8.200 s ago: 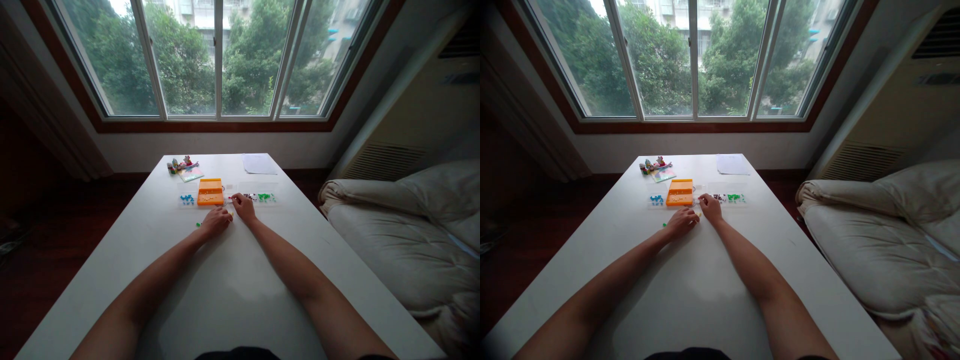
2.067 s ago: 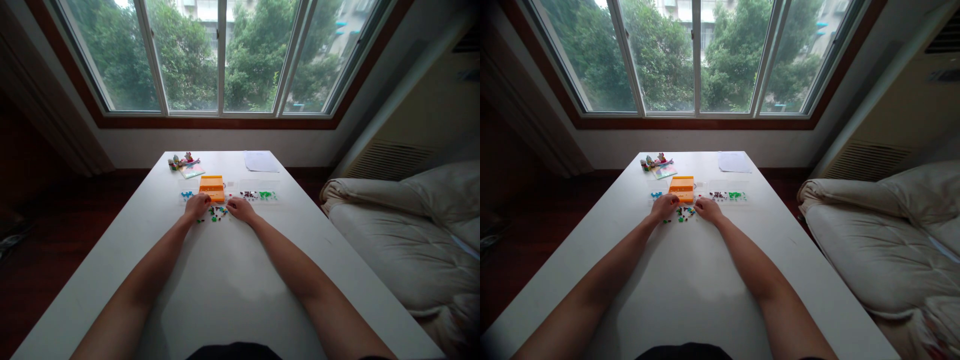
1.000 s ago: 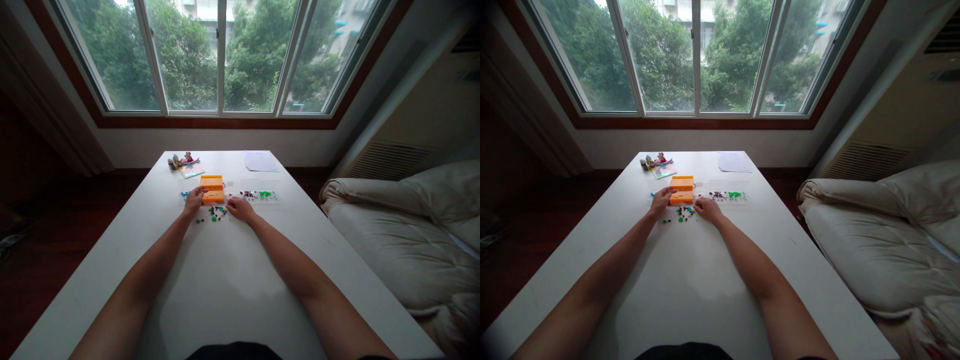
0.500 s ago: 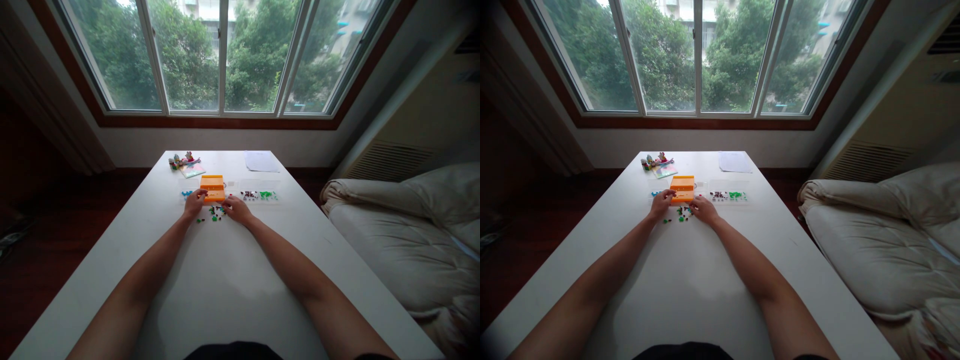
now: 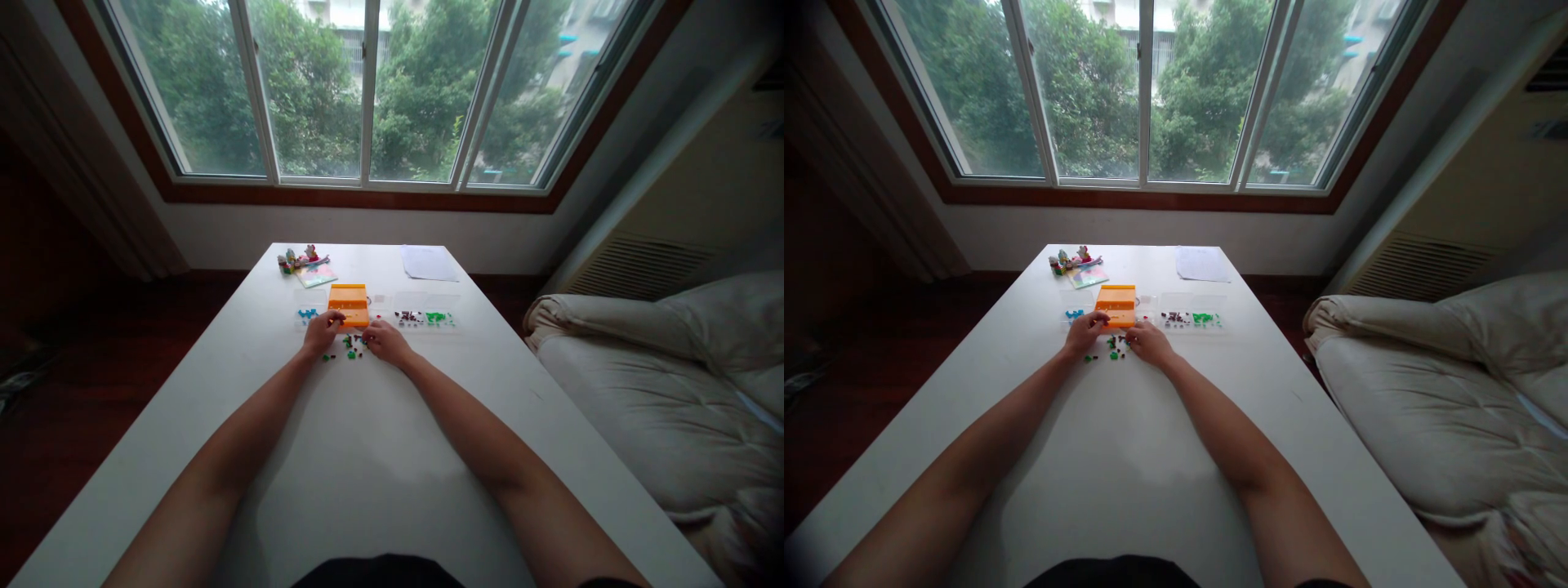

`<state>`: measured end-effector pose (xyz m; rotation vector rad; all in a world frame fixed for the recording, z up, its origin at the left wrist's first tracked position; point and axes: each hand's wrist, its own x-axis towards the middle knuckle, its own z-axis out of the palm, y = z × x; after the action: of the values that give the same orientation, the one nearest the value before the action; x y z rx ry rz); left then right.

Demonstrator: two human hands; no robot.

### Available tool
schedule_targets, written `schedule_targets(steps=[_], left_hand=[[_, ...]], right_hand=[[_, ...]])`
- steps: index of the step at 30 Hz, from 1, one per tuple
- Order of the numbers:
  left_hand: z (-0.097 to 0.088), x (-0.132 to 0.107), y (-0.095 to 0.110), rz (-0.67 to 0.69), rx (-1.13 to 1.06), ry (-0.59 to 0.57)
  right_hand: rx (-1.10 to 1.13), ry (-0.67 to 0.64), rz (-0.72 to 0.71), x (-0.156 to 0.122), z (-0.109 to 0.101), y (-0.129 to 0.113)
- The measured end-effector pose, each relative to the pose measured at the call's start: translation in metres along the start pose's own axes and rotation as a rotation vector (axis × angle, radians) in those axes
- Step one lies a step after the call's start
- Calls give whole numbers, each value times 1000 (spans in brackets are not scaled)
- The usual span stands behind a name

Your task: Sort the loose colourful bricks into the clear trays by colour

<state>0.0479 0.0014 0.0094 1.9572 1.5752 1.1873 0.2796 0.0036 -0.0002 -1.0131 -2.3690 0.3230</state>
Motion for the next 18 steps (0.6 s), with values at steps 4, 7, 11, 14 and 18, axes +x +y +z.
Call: schedule_targets(steps=[4, 7, 11, 14, 18], left_hand=[[1, -2, 0, 28, 24, -20], [1, -3, 0, 30, 35, -33], [0, -2, -1, 39, 39, -45], [1, -1, -4, 51, 37, -45], [2, -1, -7, 58, 32, -42]], right_hand=[[38, 3, -32, 0, 0, 2], [14, -8, -86, 0, -1, -2], [8, -25, -158, -1, -2, -10], [32, -36, -172, -1, -1, -10], [45, -33, -149, -1, -1, -5]])
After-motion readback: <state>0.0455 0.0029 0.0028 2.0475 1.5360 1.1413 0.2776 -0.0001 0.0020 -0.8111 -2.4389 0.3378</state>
